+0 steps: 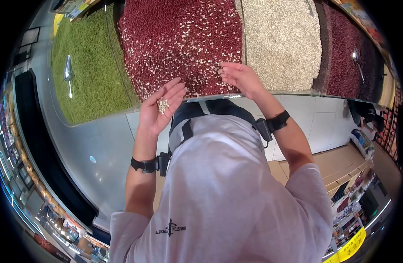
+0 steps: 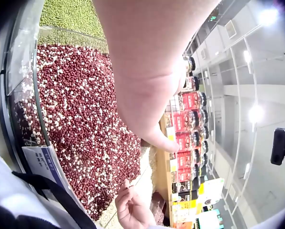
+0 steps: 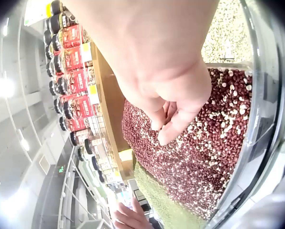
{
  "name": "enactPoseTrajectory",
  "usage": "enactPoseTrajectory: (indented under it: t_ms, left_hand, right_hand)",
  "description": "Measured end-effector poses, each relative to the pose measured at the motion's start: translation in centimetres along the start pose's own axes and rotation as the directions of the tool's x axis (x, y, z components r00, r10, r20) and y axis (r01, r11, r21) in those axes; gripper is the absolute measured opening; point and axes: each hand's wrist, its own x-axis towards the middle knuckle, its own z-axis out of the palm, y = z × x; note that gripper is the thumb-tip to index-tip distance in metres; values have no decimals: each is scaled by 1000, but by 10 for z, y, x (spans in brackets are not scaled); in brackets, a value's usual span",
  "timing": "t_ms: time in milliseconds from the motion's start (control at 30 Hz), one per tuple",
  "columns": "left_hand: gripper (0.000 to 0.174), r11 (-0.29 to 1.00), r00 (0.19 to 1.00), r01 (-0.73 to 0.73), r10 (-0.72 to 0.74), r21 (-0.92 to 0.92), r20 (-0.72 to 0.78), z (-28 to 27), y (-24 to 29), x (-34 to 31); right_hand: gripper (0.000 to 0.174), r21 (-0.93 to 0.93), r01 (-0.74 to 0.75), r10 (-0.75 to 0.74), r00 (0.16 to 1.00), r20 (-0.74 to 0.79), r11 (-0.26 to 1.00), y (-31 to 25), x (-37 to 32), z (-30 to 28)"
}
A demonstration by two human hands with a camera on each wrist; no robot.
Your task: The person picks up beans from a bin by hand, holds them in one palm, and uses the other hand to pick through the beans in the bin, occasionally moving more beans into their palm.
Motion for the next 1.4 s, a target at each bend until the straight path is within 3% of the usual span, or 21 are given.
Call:
enactPoseTrajectory:
  t_ms: [33,133,367,567,633,767,867,900,967,1000,1067,1133,1167,1233,1267,1400]
  left_hand:
    - [47,1000,1000,0,0,1,2,0,1,0]
    - [47,1000,1000,-3,3,6,-3,0,2,-2]
    - [47,1000,1000,-9,10,-16,22,-4,3,-6]
    - [48,999,1000,-16,17,-33,26,-7,4,-9]
    - [48,999,999,-16,18,-40,44,-7,4,-9]
    - [47,998,998,-17,21,-63,62,-6,4,-11]
    - [47,998,998,-19,23,-60,63,-4,3,-10]
    - [47,999,999,-21,24,-50,47,-3,3,-10]
    - [47,999,999,-18,20,-50,50,1,3,-5]
    - [47,1000,1000,-12,12,9,-7,7,1,-2]
    - [46,994,996,4,5,108,-86,18,-4,4]
    - [46,994,999,17,-12,107,-48,21,-6,13]
    - [46,993,999,46,-46,111,-10,22,-7,17]
    - [45,992,999,30,-32,125,8,28,-8,19]
    - [45,991,999,14,-10,135,-30,29,-8,21]
    - [45,992,998,5,4,126,-67,23,-7,23]
  right_hand:
    - [30,110,-13,10,1000,28,994,-1,1,0]
    - [33,212,-47,37,998,48,976,-5,2,5]
    - [37,227,-52,35,996,79,973,-11,-1,19]
    - [39,-12,40,-40,999,27,999,-19,-7,33]
    - [40,-210,186,-174,982,74,960,-20,-6,34]
    - [41,-257,274,-247,960,130,927,-20,-3,36]
    - [43,-38,164,-158,979,131,986,-28,-13,49]
    - [43,-42,166,-159,978,138,985,-29,-13,50]
    - [42,259,23,-76,977,198,966,-31,-13,52]
    - [40,274,8,-70,973,219,962,-35,-19,58]
    - [39,178,41,-88,960,265,983,-43,-32,74]
    - [37,-25,144,-131,951,279,989,-52,-43,94]
    - [37,-29,142,-128,949,289,989,-52,-41,98]
    - [34,-109,316,-268,910,315,943,-53,-34,101]
    - [32,-209,329,-270,925,266,921,-56,-29,102]
    - [30,-129,276,-257,955,147,952,-56,-16,98]
